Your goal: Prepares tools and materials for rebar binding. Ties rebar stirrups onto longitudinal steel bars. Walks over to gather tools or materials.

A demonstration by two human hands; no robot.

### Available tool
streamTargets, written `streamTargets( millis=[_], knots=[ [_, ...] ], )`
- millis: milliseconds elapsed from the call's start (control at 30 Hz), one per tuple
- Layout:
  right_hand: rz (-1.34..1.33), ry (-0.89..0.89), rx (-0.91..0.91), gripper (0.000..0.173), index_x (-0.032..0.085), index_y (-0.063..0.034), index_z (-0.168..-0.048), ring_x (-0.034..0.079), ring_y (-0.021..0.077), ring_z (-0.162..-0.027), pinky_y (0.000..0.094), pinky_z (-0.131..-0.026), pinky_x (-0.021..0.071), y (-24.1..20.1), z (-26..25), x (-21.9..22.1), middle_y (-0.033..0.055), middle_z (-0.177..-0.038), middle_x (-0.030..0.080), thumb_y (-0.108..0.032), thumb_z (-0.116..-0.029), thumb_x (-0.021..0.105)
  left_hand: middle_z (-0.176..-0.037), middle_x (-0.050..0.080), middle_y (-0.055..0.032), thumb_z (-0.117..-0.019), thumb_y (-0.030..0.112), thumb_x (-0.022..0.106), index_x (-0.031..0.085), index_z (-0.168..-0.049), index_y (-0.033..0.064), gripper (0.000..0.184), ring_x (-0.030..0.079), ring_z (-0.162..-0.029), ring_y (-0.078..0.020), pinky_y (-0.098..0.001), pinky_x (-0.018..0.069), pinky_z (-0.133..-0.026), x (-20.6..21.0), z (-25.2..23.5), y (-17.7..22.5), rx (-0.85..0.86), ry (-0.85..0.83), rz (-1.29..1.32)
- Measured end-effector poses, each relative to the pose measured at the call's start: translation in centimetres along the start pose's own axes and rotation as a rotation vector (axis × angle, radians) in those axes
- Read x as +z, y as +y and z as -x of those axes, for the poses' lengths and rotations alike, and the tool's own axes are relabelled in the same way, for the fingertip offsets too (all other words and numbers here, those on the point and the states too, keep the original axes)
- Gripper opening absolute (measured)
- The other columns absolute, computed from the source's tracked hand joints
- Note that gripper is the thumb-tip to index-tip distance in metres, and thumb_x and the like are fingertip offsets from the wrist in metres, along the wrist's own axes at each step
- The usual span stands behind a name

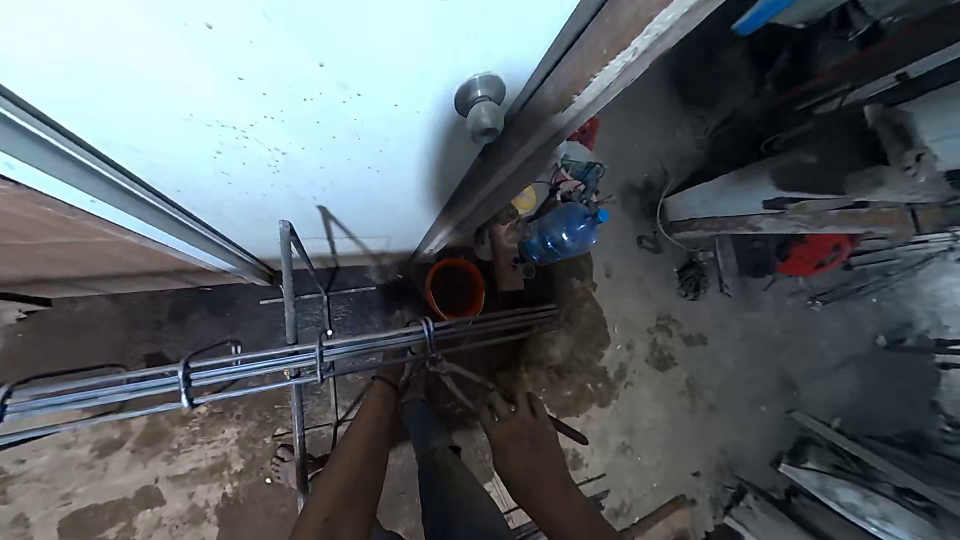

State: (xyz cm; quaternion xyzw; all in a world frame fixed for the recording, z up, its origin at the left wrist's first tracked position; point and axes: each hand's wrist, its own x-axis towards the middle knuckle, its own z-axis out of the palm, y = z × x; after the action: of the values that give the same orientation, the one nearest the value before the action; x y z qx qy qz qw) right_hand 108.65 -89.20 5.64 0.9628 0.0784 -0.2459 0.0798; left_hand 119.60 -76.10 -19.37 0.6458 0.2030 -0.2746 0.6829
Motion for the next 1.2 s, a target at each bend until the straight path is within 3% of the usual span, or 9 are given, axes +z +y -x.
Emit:
streamTargets(
  millis=[167, 267, 433, 500, 567, 767, 1000, 1100, 1200],
  knots=[
    [0.027, -0.060, 0.030, 0.035, 0.075, -0.0157, -0.116, 0.063, 0.0388, -0.118, 0.0525, -0.090, 0.0550, -0.7, -0.4, 0.0, 0.0079, -0.118, 0.072, -0.002, -0.0840, 0.071, -0.156, 0.045, -0.0200, -0.1133, 0.032, 0.034, 0.039, -0.155, 0.0000, 0.052, 0.046, -0.142, -0.0220, -0.0362, 0.0378, -0.118, 0.7, -0.6, 0.1, 0.030, -0.050, -0.061],
    [-0.020, -0.111, 0.086, 0.035, 0.074, -0.0131, -0.120, 0.065, 0.0424, -0.113, 0.0516, -0.087, 0.0578, -1.1, -0.4, -0.3, 0.0201, -0.122, 0.067, -0.001, -0.0874, 0.069, -0.153, 0.047, -0.0192, -0.1136, 0.027, 0.033, 0.039, -0.154, 0.0005, 0.049, 0.050, -0.136, -0.0199, -0.0347, 0.0420, -0.112, 1.2, -0.1, 0.5, -0.004, -0.091, 0.057],
    [-0.203, -0.346, 0.290, 0.057, 0.046, -0.0064, -0.152, 0.071, 0.0393, -0.102, 0.0459, -0.081, 0.0609, -2.2, -1.1, -1.8, 0.0294, -0.141, 0.051, -0.008, -0.0968, 0.060, -0.161, 0.036, -0.0235, -0.1107, 0.014, 0.040, 0.028, -0.158, -0.0043, 0.052, 0.037, -0.149, -0.0254, -0.0348, 0.0291, -0.123, 2.3, 0.0, 1.6, 0.033, -0.048, -0.149],
    [-0.482, -0.612, 0.378, 0.047, 0.047, -0.0047, -0.147, 0.068, 0.0375, -0.107, 0.0513, -0.091, 0.0566, -1.8, -2.2, -2.3, 0.0235, -0.130, 0.061, -0.019, -0.1026, 0.053, -0.162, 0.033, -0.0260, -0.1067, 0.008, 0.049, 0.028, -0.157, -0.0073, 0.057, 0.033, -0.151, -0.0297, -0.0370, 0.0262, -0.124, 1.9, 1.4, 3.4, 0.012, -0.092, -0.283],
    [-0.722, -0.650, 0.416, 0.037, 0.057, -0.0062, -0.133, 0.068, 0.0321, -0.092, 0.0507, -0.084, 0.0556, -1.1, -2.2, -0.9, 0.0177, -0.103, 0.068, -0.028, -0.1041, 0.053, -0.154, 0.044, -0.0262, -0.1061, 0.009, 0.051, 0.037, -0.152, -0.0089, 0.051, 0.044, -0.144, -0.0286, -0.0359, 0.0340, -0.120, 2.2, 1.3, 3.3, 0.003, -0.044, -0.262],
    [-1.148, -0.346, 0.450, 0.035, 0.070, -0.0053, -0.108, 0.060, 0.0157, -0.060, 0.0378, -0.062, 0.0537, -2.2, -0.2, 8.0, 0.0041, -0.070, 0.062, -0.038, -0.1009, 0.060, -0.149, 0.051, -0.0263, -0.1066, 0.009, 0.052, 0.047, -0.145, -0.0090, 0.043, 0.047, -0.141, -0.0312, -0.0388, 0.0343, -0.119, 0.7, 2.7, 2.9, -0.101, -0.235, -0.439],
    [-1.089, 0.086, 0.319, 0.039, 0.068, 0.0025, -0.129, 0.067, 0.0176, -0.067, 0.0348, -0.069, 0.0590, -4.6, -0.3, 15.2, 0.0123, -0.085, 0.073, -0.024, -0.1003, 0.061, -0.138, 0.059, -0.0265, -0.1057, 0.005, 0.051, 0.055, -0.136, -0.0116, 0.035, 0.055, -0.130, -0.0275, -0.0333, 0.0391, -0.113, 0.6, 2.6, 3.7, -0.159, -0.293, -0.530],
    [-1.356, -0.174, 0.403, 0.034, 0.070, -0.0011, -0.119, 0.060, 0.0126, -0.061, 0.0315, -0.063, 0.0538, -3.5, 0.1, 12.2, 0.0055, -0.076, 0.066, -0.029, -0.1018, 0.060, -0.142, 0.055, -0.0284, -0.1061, 0.008, 0.052, 0.053, -0.139, -0.0112, 0.038, 0.052, -0.136, -0.0331, -0.0392, 0.0360, -0.117, 1.1, 2.2, 3.0, -0.150, -0.317, -0.681],
    [-2.211, -0.600, 0.362, 0.032, 0.060, -0.0067, -0.119, 0.054, 0.0036, -0.052, 0.0194, -0.049, 0.0498, -1.7, 0.3, 10.9, -0.0044, -0.074, 0.061, -0.034, -0.1035, 0.055, -0.141, 0.056, -0.0279, -0.1072, 0.009, 0.050, 0.053, -0.139, -0.0104, 0.037, 0.052, -0.134, -0.0334, -0.0407, 0.0376, -0.115, 1.4, 2.3, 3.3, -0.184, -0.292, -0.701]
  ],
)
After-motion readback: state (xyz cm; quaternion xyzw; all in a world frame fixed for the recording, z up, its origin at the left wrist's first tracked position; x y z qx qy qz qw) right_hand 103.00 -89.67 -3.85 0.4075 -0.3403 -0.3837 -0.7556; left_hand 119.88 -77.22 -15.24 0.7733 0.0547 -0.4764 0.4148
